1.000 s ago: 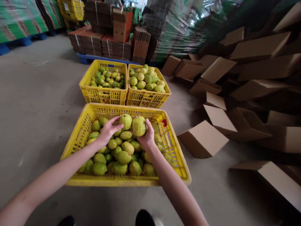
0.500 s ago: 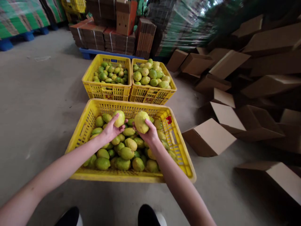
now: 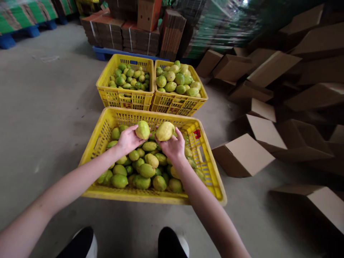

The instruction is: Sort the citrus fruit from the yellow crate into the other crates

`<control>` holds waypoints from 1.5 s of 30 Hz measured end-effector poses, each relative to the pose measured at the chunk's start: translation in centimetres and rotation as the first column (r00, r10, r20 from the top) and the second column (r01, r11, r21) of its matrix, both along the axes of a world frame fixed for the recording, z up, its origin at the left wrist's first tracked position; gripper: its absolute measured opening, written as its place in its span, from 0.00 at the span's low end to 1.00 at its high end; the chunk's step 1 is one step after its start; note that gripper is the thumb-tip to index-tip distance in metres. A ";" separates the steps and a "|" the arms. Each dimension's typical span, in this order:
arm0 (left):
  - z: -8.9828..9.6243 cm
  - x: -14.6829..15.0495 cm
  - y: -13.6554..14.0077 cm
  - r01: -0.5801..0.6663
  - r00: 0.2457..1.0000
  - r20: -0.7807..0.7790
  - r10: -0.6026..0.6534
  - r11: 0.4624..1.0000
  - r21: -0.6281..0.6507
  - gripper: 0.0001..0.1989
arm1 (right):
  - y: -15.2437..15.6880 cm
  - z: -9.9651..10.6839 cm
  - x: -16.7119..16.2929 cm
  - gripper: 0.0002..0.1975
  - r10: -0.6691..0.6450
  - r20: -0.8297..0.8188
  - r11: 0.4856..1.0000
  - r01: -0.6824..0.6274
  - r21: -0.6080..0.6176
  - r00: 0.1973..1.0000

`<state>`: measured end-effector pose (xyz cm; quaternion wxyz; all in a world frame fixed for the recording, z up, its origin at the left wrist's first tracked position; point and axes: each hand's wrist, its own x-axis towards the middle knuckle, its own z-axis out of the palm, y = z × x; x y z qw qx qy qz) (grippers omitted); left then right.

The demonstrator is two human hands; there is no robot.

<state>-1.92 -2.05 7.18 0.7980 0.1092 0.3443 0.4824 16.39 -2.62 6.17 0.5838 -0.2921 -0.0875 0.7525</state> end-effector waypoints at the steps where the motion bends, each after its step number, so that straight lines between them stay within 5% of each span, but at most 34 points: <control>1: 0.0 0.0 -0.1 0.011 1.000 0.005 -0.011 1.000 -0.002 0.13 | 0.0 -0.1 0.0 0.11 -0.001 -0.004 1.000 0.001 0.000 1.000; 11: -0.6 -0.7 0.3 0.132 0.991 -0.008 -0.132 0.991 -0.009 0.18 | 0.1 -0.7 1.5 0.22 0.156 -0.125 0.987 -0.160 -0.022 0.980; 23: -0.7 -0.9 0.5 0.154 0.987 0.055 -0.149 0.984 -0.087 0.32 | 0.0 -0.4 0.2 0.26 0.003 -0.102 0.999 -0.008 -0.046 0.995; 35: -0.5 -0.6 0.3 0.185 0.983 0.001 -0.185 0.981 -0.067 0.28 | 0.1 -0.6 0.6 0.27 0.005 -0.190 0.996 -0.022 -0.091 0.982; 45: -0.5 -0.7 0.4 0.192 0.981 -0.006 -0.193 0.979 -0.073 0.27 | 0.0 -0.7 0.4 0.24 0.005 -0.112 0.997 -0.014 -0.073 0.994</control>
